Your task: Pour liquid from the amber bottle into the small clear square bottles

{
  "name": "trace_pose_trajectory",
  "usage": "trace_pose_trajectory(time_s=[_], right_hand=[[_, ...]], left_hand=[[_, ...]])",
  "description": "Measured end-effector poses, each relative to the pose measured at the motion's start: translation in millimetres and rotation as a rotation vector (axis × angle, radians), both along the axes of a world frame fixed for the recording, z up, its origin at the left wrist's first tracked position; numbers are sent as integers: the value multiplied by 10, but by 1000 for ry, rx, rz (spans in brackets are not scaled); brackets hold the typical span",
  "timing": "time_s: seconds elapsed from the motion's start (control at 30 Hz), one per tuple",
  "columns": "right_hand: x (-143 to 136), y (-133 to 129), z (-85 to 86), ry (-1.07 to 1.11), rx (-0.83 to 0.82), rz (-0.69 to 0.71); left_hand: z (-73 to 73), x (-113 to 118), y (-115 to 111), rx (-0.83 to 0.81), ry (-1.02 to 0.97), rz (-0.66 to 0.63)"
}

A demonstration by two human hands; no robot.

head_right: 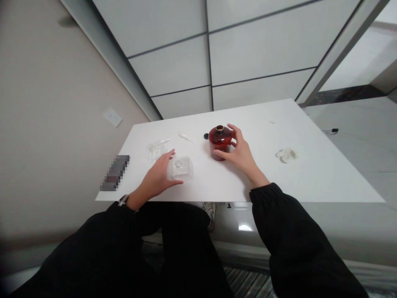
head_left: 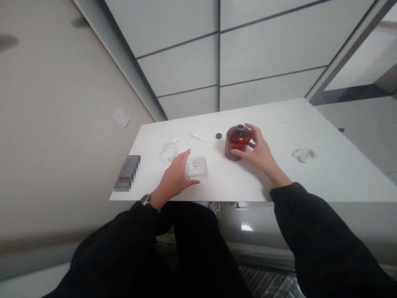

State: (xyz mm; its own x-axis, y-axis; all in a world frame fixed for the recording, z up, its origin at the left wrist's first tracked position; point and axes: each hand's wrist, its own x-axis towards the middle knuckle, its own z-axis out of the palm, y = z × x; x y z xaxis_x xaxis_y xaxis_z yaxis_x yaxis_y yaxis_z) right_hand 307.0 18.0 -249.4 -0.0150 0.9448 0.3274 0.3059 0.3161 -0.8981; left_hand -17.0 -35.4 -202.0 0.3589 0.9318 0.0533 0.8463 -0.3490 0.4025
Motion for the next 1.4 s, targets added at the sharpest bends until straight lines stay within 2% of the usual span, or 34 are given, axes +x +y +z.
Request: trace_pose_trajectory(time_s=[0.13,0.23,0.63,0.77,0.87,0.93,1.0,1.07,1.23,1.3,1.4], right_hand=[[28,5,-67,5,17,-36],[51,1,-91,-1,26,-44],[90,-48,-127,-47,67,-59],[97,-33,-146,-55,75,-72],[107,-6,-169,-66,77,-79],[106,12,-182,-71,79,-78],[96,28,-191,-72,81,-77],[78,38,-192,-68,84,-77],[37,28,-162,-60,89,-74],[32,23,-152,-61,88,-76],[32,27,-155,-58,83,-75]], left_hand=[[212,82,69,45,110,-91],[299,130,151,41,176,-135],[306,231,319,53,244,-168],[521,34,571,19,239,-237],[719,-294,804,-23,261,-239],[770,-521,917,-45,290,-205],[737,-688,979,-56,325,-162],[644,-769,1002,-57,359,-132],[402,-738,945,-39,415,-103],[363,-714,892,-32,422,-102],[379,-695,808,-38,418,-123]])
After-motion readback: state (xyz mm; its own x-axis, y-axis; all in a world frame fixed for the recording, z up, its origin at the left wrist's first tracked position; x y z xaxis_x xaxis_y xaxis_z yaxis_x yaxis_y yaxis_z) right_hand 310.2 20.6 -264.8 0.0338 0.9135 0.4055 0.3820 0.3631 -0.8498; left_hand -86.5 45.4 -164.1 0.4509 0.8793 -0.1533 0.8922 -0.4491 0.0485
